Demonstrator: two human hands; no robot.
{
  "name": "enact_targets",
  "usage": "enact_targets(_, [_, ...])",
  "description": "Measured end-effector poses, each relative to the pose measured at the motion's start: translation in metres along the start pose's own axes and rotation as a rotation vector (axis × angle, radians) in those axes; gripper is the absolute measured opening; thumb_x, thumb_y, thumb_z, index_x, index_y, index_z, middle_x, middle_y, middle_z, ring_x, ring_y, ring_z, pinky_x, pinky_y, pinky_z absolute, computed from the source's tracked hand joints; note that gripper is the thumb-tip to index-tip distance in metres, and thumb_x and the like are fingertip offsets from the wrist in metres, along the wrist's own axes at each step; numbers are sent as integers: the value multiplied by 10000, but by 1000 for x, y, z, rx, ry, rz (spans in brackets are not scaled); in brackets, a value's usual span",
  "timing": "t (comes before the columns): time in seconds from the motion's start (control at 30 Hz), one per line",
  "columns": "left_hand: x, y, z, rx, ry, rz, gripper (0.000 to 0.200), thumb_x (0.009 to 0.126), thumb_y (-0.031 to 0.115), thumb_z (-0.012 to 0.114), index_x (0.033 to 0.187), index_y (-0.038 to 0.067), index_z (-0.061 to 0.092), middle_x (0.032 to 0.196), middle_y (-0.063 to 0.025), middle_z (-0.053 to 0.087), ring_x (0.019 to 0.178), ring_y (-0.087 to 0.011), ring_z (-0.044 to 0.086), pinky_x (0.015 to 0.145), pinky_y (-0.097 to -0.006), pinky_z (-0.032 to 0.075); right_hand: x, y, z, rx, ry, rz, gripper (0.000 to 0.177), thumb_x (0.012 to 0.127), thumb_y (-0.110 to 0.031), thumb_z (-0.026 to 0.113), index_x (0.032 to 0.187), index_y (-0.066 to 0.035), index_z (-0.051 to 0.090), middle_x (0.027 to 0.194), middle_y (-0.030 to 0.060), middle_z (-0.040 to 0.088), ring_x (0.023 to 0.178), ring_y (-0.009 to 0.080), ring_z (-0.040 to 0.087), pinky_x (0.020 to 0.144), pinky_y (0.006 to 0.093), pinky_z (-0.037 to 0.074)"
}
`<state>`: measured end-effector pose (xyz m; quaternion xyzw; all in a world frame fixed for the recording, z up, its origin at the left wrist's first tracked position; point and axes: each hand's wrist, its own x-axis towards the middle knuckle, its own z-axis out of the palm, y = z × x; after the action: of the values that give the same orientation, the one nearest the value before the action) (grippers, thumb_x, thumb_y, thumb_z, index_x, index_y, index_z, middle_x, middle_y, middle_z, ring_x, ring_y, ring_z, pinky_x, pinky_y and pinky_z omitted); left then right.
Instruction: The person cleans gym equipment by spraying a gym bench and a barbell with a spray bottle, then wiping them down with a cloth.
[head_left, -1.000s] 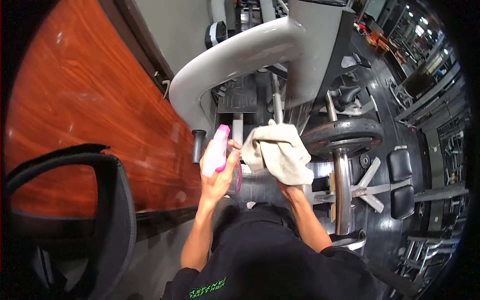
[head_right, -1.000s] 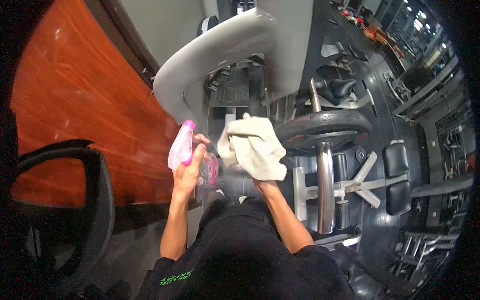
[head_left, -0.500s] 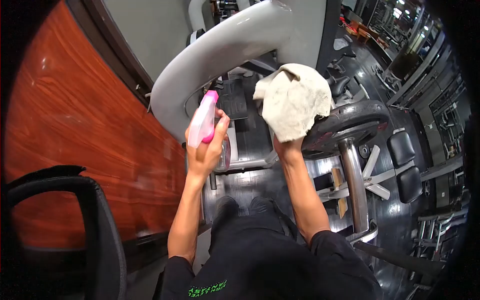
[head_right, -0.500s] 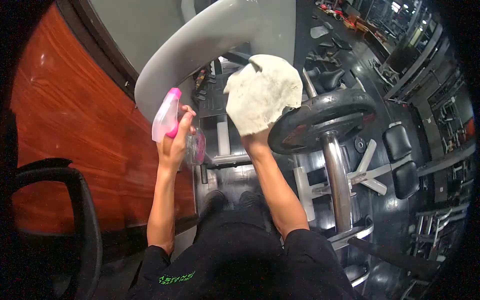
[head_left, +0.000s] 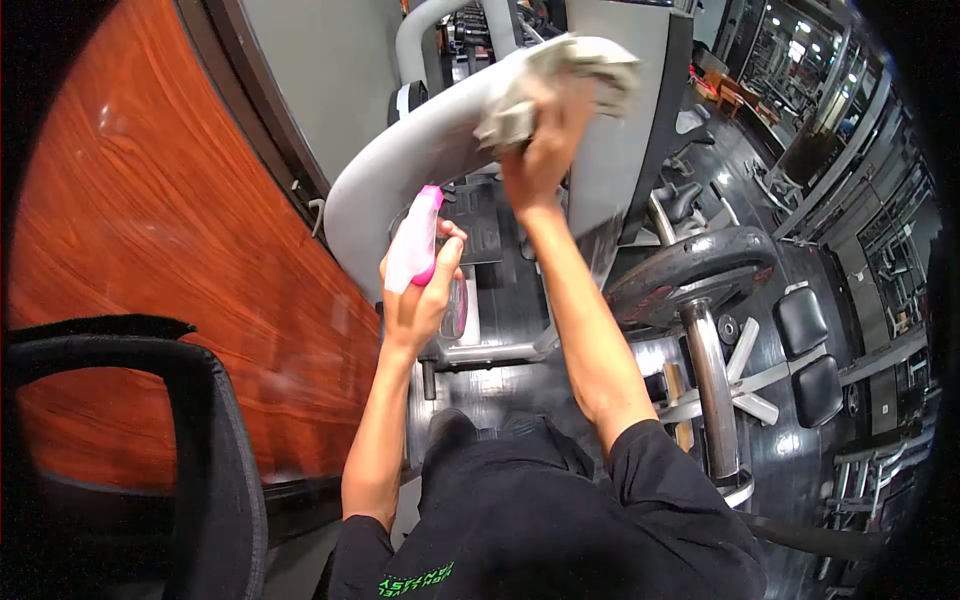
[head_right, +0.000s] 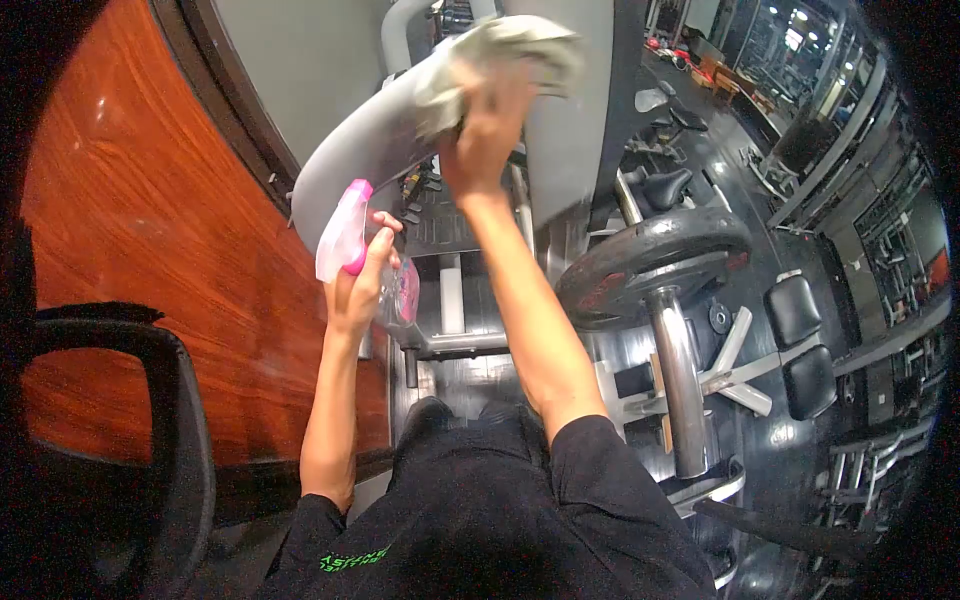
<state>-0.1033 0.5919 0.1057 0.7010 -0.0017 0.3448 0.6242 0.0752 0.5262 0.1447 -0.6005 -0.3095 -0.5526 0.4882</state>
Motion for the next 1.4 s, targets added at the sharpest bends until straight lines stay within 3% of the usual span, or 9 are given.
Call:
enact_targets(0.2, [-14,-3,-9,-90,61,-18,474,889,42,601,1338,-10,458,961,-57,614,689,-77,549,595,-219,479,-52,-1,1,-24,-444,-365,403,650,-44,659,1020,-196,712,1080,90,595,1066,298,561,977,420,437])
enact_targets(0.47, [-51,4,-20,-86,124,-117,234,908,56,582,1123,-17,527,945,-67,605,670,-90,553,613,-240,476,-3,-3,2,-2,-46,-123,507,648,-37,682,1143,-141,655,1288,218,511,1283,406,415,1071,420,367])
enact_targets(0.6, [-61,9,-24,-115,143,-99,203,916,65,579,1096,-7,518,956,-73,594,675,-93,549,620,-246,471,-89,-32,15,5,-579,-257,340,641,-16,643,965,-118,669,1191,103,588,1202,358,500,939,367,492])
enact_targets(0.77, [-77,14,-37,-72,198,-80,203,917,42,573,1103,-2,506,957,-70,587,683,-88,542,632,-236,466,-81,-7,5,9,-487,-295,264,694,-8,622,954,-45,646,1086,164,613,1035,322,596,796,370,541])
enact_targets(0.83, [-83,12,-38,-112,231,-76,201,918,34,570,1107,-2,513,958,-70,588,686,-87,544,627,-235,467,-48,-2,-6,-23,-326,-182,497,704,44,578,1197,-24,592,1259,314,498,1193,479,463,1049,503,360])
enact_targets(0.93, [-95,6,-44,-142,268,-66,242,919,17,563,1155,-6,515,967,-73,588,692,-86,542,620,-235,470,-11,-17,1,-28,-70,15,539,699,-18,613,1236,-45,586,1304,320,458,1300,485,333,1117,532,200])
enact_targets(1.1, [-109,11,-52,-72,361,-97,298,894,-37,564,1187,-18,509,965,-84,585,685,-84,532,626,-236,470,-80,-70,62,76,-518,-254,253,691,-55,652,929,-136,682,1158,24,597,982,246,603,822,370,516])
enact_targets(1.23, [-123,9,-63,9,399,-80,370,888,-59,555,1248,-18,478,967,-84,583,681,-92,531,628,-237,470,-165,-98,105,271,-779,-538,238,758,-139,597,989,-111,644,1151,35,593,1180,241,502,1042,412,368])
enact_targets(1.4, [-134,19,-63,12,472,-105,302,899,-41,536,1190,5,470,971,-95,567,676,-99,528,635,-245,462,-219,-88,99,177,-1028,-772,231,768,-164,580,975,-88,647,1018,60,586,1091,237,536,1022,367,382])
